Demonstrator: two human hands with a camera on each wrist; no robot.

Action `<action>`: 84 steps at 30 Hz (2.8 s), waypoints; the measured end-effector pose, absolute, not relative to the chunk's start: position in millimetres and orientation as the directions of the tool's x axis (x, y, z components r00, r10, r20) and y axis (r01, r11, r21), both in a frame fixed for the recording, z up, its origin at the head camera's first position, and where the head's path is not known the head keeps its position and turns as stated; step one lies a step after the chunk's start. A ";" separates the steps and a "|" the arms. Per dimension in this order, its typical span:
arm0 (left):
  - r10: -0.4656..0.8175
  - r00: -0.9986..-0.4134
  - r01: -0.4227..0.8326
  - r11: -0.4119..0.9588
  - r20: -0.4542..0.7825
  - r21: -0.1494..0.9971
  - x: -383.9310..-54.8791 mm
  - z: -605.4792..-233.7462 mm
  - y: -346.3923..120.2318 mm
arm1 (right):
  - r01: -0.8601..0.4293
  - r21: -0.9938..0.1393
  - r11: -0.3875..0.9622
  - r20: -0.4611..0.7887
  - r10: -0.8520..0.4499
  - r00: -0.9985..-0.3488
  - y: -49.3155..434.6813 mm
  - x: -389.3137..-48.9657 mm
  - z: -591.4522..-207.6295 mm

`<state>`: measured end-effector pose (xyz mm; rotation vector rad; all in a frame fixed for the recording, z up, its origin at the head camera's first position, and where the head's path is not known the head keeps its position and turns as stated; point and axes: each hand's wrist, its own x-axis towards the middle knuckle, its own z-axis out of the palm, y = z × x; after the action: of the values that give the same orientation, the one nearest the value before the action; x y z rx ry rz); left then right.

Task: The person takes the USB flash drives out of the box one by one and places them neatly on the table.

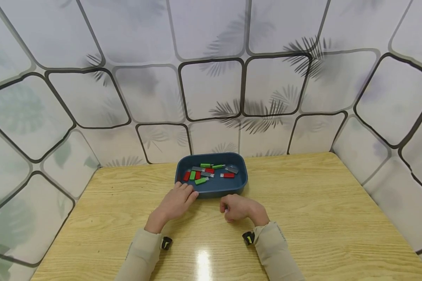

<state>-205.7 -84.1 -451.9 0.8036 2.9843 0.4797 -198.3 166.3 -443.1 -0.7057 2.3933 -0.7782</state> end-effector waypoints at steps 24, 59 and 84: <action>0.493 -0.868 0.488 0.825 0.059 0.286 -208.2 -454.5 -84.5 | -0.285 -0.708 0.646 -0.298 -0.639 -0.709 165.1 -195.5 -437.7; 0.508 -0.856 0.515 0.819 0.097 0.254 -204.1 -451.9 -80.8 | -0.327 -0.442 0.835 -0.085 -0.402 -0.912 130.3 -252.5 -415.0; 0.493 -0.866 0.500 0.855 0.081 0.136 -208.2 -453.0 -84.4 | -0.356 -0.420 0.835 -0.288 -0.495 -0.820 119.8 -285.3 -438.8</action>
<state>-208.2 -84.4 -453.0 0.8212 3.0679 0.2438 -285.3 119.8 -438.8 -0.6359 2.6258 -0.4942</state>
